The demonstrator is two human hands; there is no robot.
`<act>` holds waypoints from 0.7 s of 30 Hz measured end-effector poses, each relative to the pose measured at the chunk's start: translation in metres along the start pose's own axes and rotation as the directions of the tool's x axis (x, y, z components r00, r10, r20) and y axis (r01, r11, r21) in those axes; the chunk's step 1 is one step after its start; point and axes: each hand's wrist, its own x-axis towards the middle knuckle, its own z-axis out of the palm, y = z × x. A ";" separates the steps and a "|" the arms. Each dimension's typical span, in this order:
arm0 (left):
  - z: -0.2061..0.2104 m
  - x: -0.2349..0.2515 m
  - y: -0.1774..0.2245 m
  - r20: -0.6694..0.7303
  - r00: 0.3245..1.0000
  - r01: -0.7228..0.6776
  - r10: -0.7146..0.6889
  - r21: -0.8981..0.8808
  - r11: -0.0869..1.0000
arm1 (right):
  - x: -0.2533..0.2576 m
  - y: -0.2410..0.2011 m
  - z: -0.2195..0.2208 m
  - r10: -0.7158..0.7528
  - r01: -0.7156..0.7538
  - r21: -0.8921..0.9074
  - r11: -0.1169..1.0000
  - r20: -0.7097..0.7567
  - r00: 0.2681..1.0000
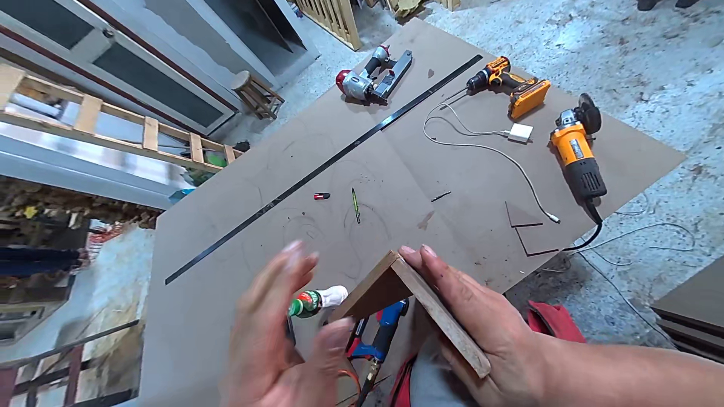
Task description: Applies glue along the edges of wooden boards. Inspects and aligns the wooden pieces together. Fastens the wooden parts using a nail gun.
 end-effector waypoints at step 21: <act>0.042 -0.164 -0.142 0.319 0.270 0.816 -0.909 0.426 0.392 | -0.004 0.000 -0.002 0.017 -0.018 0.072 0.997 0.025 1.000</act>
